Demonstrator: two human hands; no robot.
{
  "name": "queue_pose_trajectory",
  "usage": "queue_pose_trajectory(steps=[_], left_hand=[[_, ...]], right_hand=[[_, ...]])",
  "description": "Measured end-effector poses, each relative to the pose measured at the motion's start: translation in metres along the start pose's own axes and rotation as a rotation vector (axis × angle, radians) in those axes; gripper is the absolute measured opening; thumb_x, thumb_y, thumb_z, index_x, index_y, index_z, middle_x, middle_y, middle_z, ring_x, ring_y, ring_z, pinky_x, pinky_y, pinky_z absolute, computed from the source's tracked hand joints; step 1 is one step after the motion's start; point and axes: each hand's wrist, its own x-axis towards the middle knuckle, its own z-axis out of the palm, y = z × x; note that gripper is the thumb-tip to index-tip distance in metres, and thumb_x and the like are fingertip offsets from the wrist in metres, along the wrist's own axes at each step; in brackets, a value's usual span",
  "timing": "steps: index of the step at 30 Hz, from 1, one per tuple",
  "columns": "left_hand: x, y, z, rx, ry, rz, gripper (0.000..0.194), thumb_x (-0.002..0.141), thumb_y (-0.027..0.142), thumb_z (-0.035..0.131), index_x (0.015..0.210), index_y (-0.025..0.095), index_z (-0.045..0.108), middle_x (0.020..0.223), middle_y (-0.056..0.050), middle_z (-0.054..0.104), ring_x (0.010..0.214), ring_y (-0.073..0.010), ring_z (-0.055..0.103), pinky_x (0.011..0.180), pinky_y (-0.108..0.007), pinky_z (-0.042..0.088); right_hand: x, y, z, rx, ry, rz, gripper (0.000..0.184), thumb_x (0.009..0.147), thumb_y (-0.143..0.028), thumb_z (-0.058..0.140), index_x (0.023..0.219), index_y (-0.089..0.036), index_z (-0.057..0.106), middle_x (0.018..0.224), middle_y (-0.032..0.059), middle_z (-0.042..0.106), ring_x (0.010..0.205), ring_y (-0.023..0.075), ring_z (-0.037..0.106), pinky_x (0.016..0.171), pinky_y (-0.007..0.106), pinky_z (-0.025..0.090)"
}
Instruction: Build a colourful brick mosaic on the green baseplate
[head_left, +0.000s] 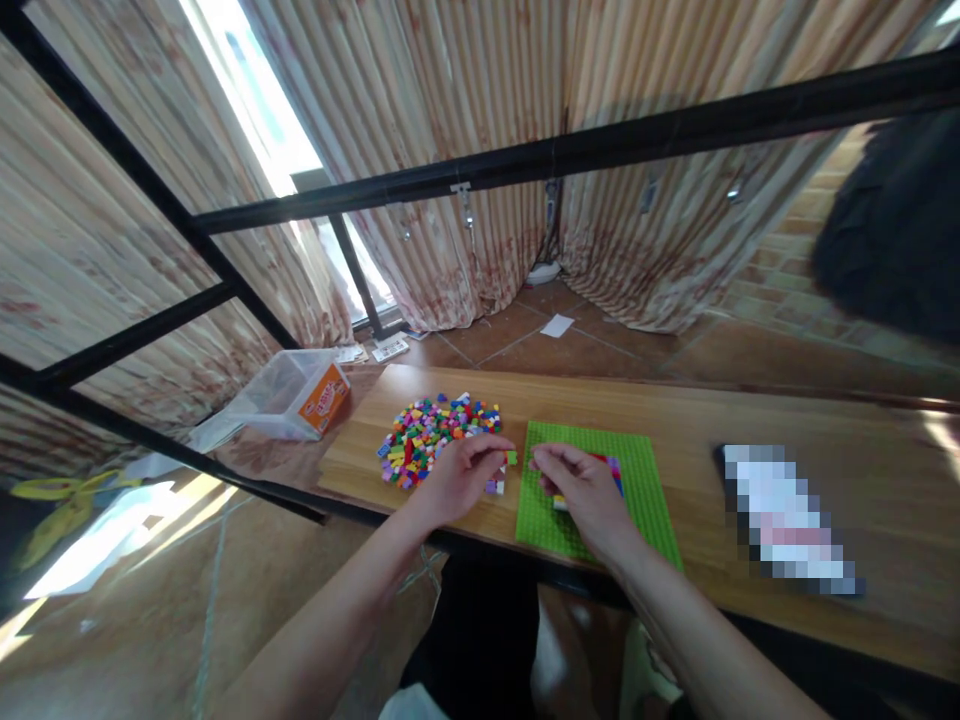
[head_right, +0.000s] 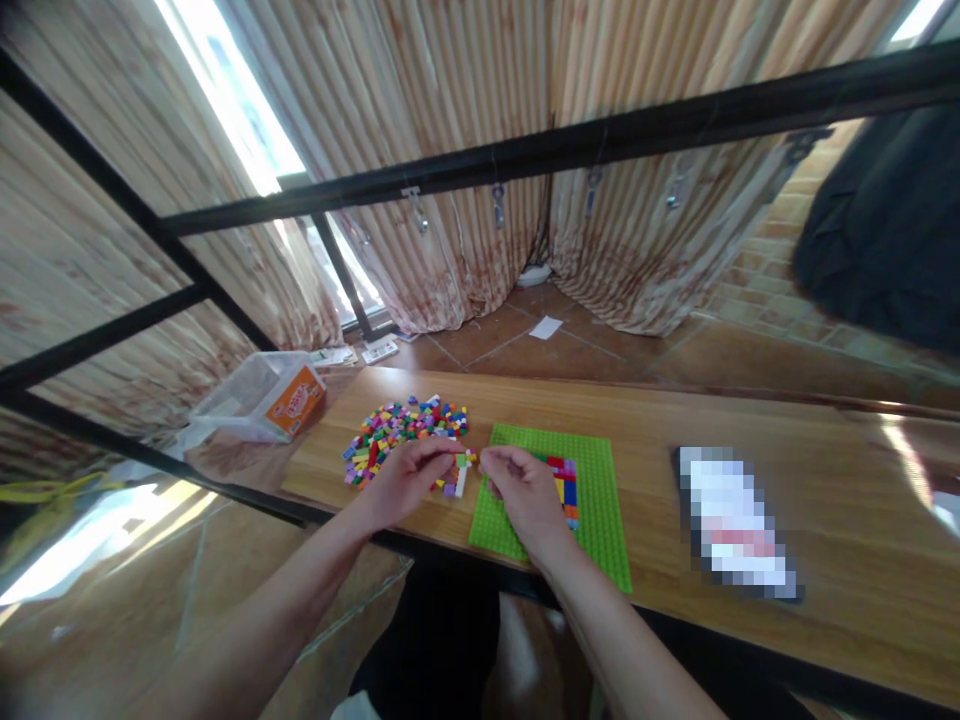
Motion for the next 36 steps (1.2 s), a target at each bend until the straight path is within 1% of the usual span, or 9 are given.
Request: queue_pose_trajectory(steps=[4, 8, 11, 14, 20, 22, 27, 31, 36], left_hand=[[-0.008, 0.01, 0.027, -0.113, 0.065, -0.006, 0.016, 0.084, 0.026, 0.058, 0.095, 0.018, 0.066, 0.083, -0.003, 0.066, 0.072, -0.0139, 0.062, 0.066, -0.025, 0.05], [-0.008, 0.013, 0.036, -0.24, 0.12, -0.078, 0.01, 0.081, 0.025, 0.061, 0.086, 0.016, 0.063, 0.078, -0.002, 0.065, 0.07, -0.013, 0.062, 0.067, -0.026, 0.053], [-0.008, 0.015, 0.038, -0.319, 0.163, -0.141, 0.01, 0.078, 0.024, 0.063, 0.081, 0.015, 0.063, 0.074, -0.001, 0.064, 0.066, -0.0117, 0.061, 0.064, -0.024, 0.053], [-0.009, 0.018, 0.037, -0.391, 0.183, -0.18, 0.011, 0.076, 0.025, 0.066, 0.08, 0.014, 0.064, 0.072, 0.0, 0.065, 0.063, -0.0109, 0.061, 0.064, -0.024, 0.053], [-0.012, 0.02, 0.037, -0.473, 0.253, -0.227, 0.011, 0.074, 0.023, 0.067, 0.082, 0.015, 0.07, 0.077, -0.002, 0.07, 0.068, -0.0117, 0.064, 0.071, -0.026, 0.053], [-0.013, 0.019, 0.038, -0.488, 0.288, -0.259, 0.013, 0.072, 0.023, 0.07, 0.083, 0.016, 0.071, 0.076, -0.003, 0.071, 0.068, -0.0118, 0.064, 0.07, -0.025, 0.052], [-0.015, 0.015, 0.042, -0.585, 0.371, -0.327, 0.021, 0.061, 0.025, 0.08, 0.08, 0.016, 0.074, 0.078, -0.003, 0.071, 0.07, -0.0117, 0.063, 0.067, -0.023, 0.05], [-0.016, 0.015, 0.045, -0.63, 0.365, -0.328, 0.02, 0.059, 0.025, 0.081, 0.075, 0.015, 0.074, 0.074, -0.002, 0.07, 0.068, -0.0105, 0.061, 0.068, -0.024, 0.05], [-0.019, 0.016, 0.047, -0.63, 0.365, -0.285, 0.019, 0.061, 0.024, 0.081, 0.075, 0.014, 0.074, 0.07, -0.002, 0.069, 0.064, -0.0099, 0.06, 0.065, -0.023, 0.049]], right_hand=[[-0.002, 0.001, 0.001, 0.011, -0.099, 0.016, 0.04, 0.063, -0.056, 0.075, 0.073, -0.018, 0.068, 0.059, -0.0007, 0.059, 0.053, 0.0103, 0.047, 0.051, 0.025, 0.036], [-0.002, 0.005, -0.001, 0.012, -0.1, 0.001, 0.038, 0.063, -0.054, 0.076, 0.07, -0.018, 0.069, 0.058, -0.0001, 0.06, 0.053, 0.0103, 0.047, 0.051, 0.026, 0.036], [-0.002, 0.007, -0.001, 0.056, -0.083, 0.009, 0.035, 0.061, -0.052, 0.078, 0.066, -0.018, 0.069, 0.055, -0.0005, 0.058, 0.052, 0.0101, 0.046, 0.051, 0.026, 0.035], [-0.004, 0.006, 0.001, 0.157, -0.094, 0.065, 0.032, 0.059, -0.048, 0.08, 0.066, -0.018, 0.069, 0.058, -0.0001, 0.06, 0.053, 0.0096, 0.047, 0.052, 0.025, 0.036], [-0.007, -0.006, 0.003, 0.361, -0.147, 0.224, 0.027, 0.061, -0.04, 0.076, 0.077, -0.019, 0.069, 0.067, -0.0013, 0.062, 0.055, 0.0088, 0.048, 0.049, 0.022, 0.036], [-0.008, -0.007, 0.003, 0.342, -0.161, 0.219, 0.027, 0.064, -0.042, 0.075, 0.076, -0.019, 0.067, 0.068, -0.0016, 0.061, 0.055, 0.0086, 0.048, 0.047, 0.022, 0.034], [-0.009, 0.0, 0.006, 0.204, -0.159, 0.108, 0.033, 0.063, -0.047, 0.078, 0.073, -0.018, 0.065, 0.055, -0.0053, 0.052, 0.047, 0.0061, 0.038, 0.043, 0.021, 0.026], [-0.008, 0.006, 0.007, 0.165, -0.149, 0.08, 0.037, 0.059, -0.049, 0.08, 0.072, -0.017, 0.065, 0.052, -0.0062, 0.049, 0.045, 0.0051, 0.034, 0.042, 0.021, 0.022], [-0.007, 0.007, 0.004, 0.211, -0.184, 0.116, 0.04, 0.056, -0.051, 0.082, 0.069, -0.016, 0.066, 0.051, -0.0063, 0.047, 0.045, 0.0047, 0.032, 0.042, 0.022, 0.019]])
